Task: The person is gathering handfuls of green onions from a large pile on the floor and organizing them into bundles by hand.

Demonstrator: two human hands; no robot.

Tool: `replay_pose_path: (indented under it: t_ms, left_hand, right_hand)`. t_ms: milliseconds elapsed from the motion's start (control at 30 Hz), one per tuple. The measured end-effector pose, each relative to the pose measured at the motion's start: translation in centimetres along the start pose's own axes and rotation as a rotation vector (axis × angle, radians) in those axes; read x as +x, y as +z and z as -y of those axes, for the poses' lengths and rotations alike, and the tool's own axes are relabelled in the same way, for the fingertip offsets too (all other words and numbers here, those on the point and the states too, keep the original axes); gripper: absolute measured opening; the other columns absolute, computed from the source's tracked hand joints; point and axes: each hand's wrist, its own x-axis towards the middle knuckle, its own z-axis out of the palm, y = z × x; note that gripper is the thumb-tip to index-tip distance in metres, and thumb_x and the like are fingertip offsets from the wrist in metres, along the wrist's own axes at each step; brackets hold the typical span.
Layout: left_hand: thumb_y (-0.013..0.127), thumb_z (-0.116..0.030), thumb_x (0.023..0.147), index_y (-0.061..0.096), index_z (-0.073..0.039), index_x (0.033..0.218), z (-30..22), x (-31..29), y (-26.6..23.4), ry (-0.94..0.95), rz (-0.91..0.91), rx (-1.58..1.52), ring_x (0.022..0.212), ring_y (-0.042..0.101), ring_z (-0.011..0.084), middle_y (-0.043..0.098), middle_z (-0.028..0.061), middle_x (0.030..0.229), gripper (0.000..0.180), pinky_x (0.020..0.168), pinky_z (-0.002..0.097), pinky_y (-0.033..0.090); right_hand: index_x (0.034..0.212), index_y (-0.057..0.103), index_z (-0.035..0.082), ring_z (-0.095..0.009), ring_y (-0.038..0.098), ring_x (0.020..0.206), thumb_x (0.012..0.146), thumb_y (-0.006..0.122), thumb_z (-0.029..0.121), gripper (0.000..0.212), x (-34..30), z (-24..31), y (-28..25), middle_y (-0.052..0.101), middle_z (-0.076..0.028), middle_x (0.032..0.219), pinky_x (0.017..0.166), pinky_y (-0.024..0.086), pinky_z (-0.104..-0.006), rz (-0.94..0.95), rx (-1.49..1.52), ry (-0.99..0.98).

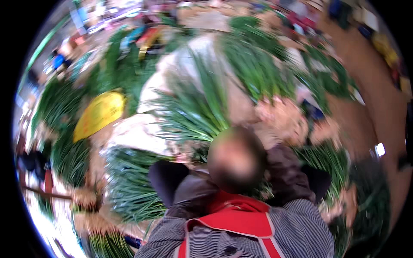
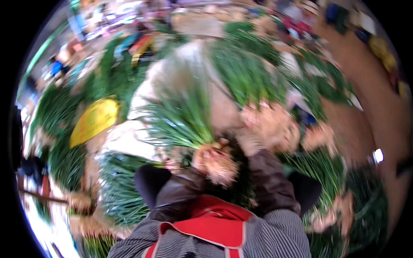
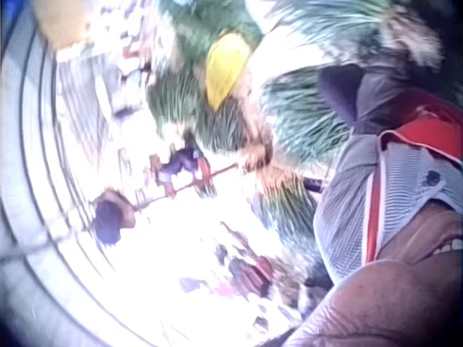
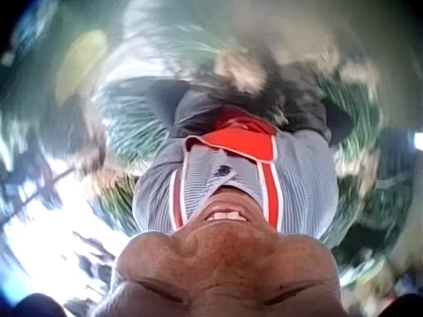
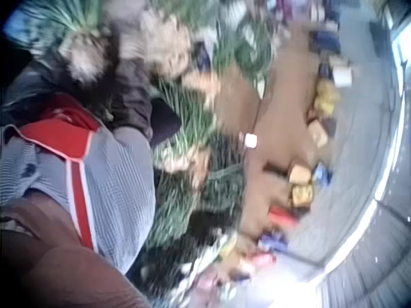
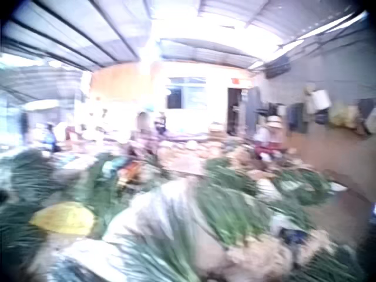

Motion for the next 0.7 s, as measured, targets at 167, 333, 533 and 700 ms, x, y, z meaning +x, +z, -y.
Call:
replay_pose_path:
  t_ms: [167, 333, 533, 700]
  left_hand:
    - [0.052, -0.020, 0.081, 0.055, -0.002, 0.105, 2.9, 2.4, 3.8, -0.059, 0.130, -0.127, 0.079, 0.061, 0.0258, 0.062, 0.0148, 0.087, 0.030, 0.074, 0.0404, 0.051]
    - [0.052, -0.013, 0.081, 0.051, -0.007, 0.115, 2.6, 0.7, -0.2, -0.118, -0.016, -0.296, 0.074, 0.061, 0.0231, 0.060, 0.0070, 0.079, 0.034, 0.074, 0.0389, 0.049]
    - [0.050, -0.012, 0.082, 0.048, -0.003, 0.117, 2.6, 2.1, -0.4, -0.026, 0.066, -0.247, 0.074, 0.060, 0.0223, 0.060, 0.0075, 0.078, 0.037, 0.076, 0.0405, 0.050]
    - [0.051, -0.013, 0.082, 0.048, -0.003, 0.117, 2.3, 2.0, -0.1, -0.094, 0.094, -0.287, 0.077, 0.060, 0.0218, 0.060, 0.0073, 0.079, 0.037, 0.075, 0.0402, 0.050]
  right_hand:
    - [0.098, 0.058, 0.002, -0.036, 0.058, 0.081, 0.077, 0.057, 0.033, 0.038, 6.2, -6.8, -4.2, 0.059, -0.022, 0.092, 0.071, 0.046, -0.0440, -0.498, -0.108, 0.003]
    - [0.091, 0.058, -0.001, -0.035, 0.058, 0.080, 0.068, 0.065, 0.033, 0.041, 6.9, -4.5, -5.7, 0.060, -0.022, 0.084, 0.069, 0.045, -0.0408, -0.160, -0.117, 0.204]
    - [0.094, 0.058, -0.001, -0.031, 0.060, 0.086, 0.069, 0.062, 0.020, 0.033, 8.1, -6.8, -8.4, 0.061, -0.020, 0.089, 0.071, 0.046, -0.0358, 0.029, -0.051, 0.288]
    - [0.098, 0.060, 0.002, -0.030, 0.062, 0.079, 0.080, 0.058, 0.020, 0.025, 8.9, -4.7, -9.9, 0.061, -0.017, 0.088, 0.066, 0.052, -0.0357, -0.325, -0.673, 0.244]
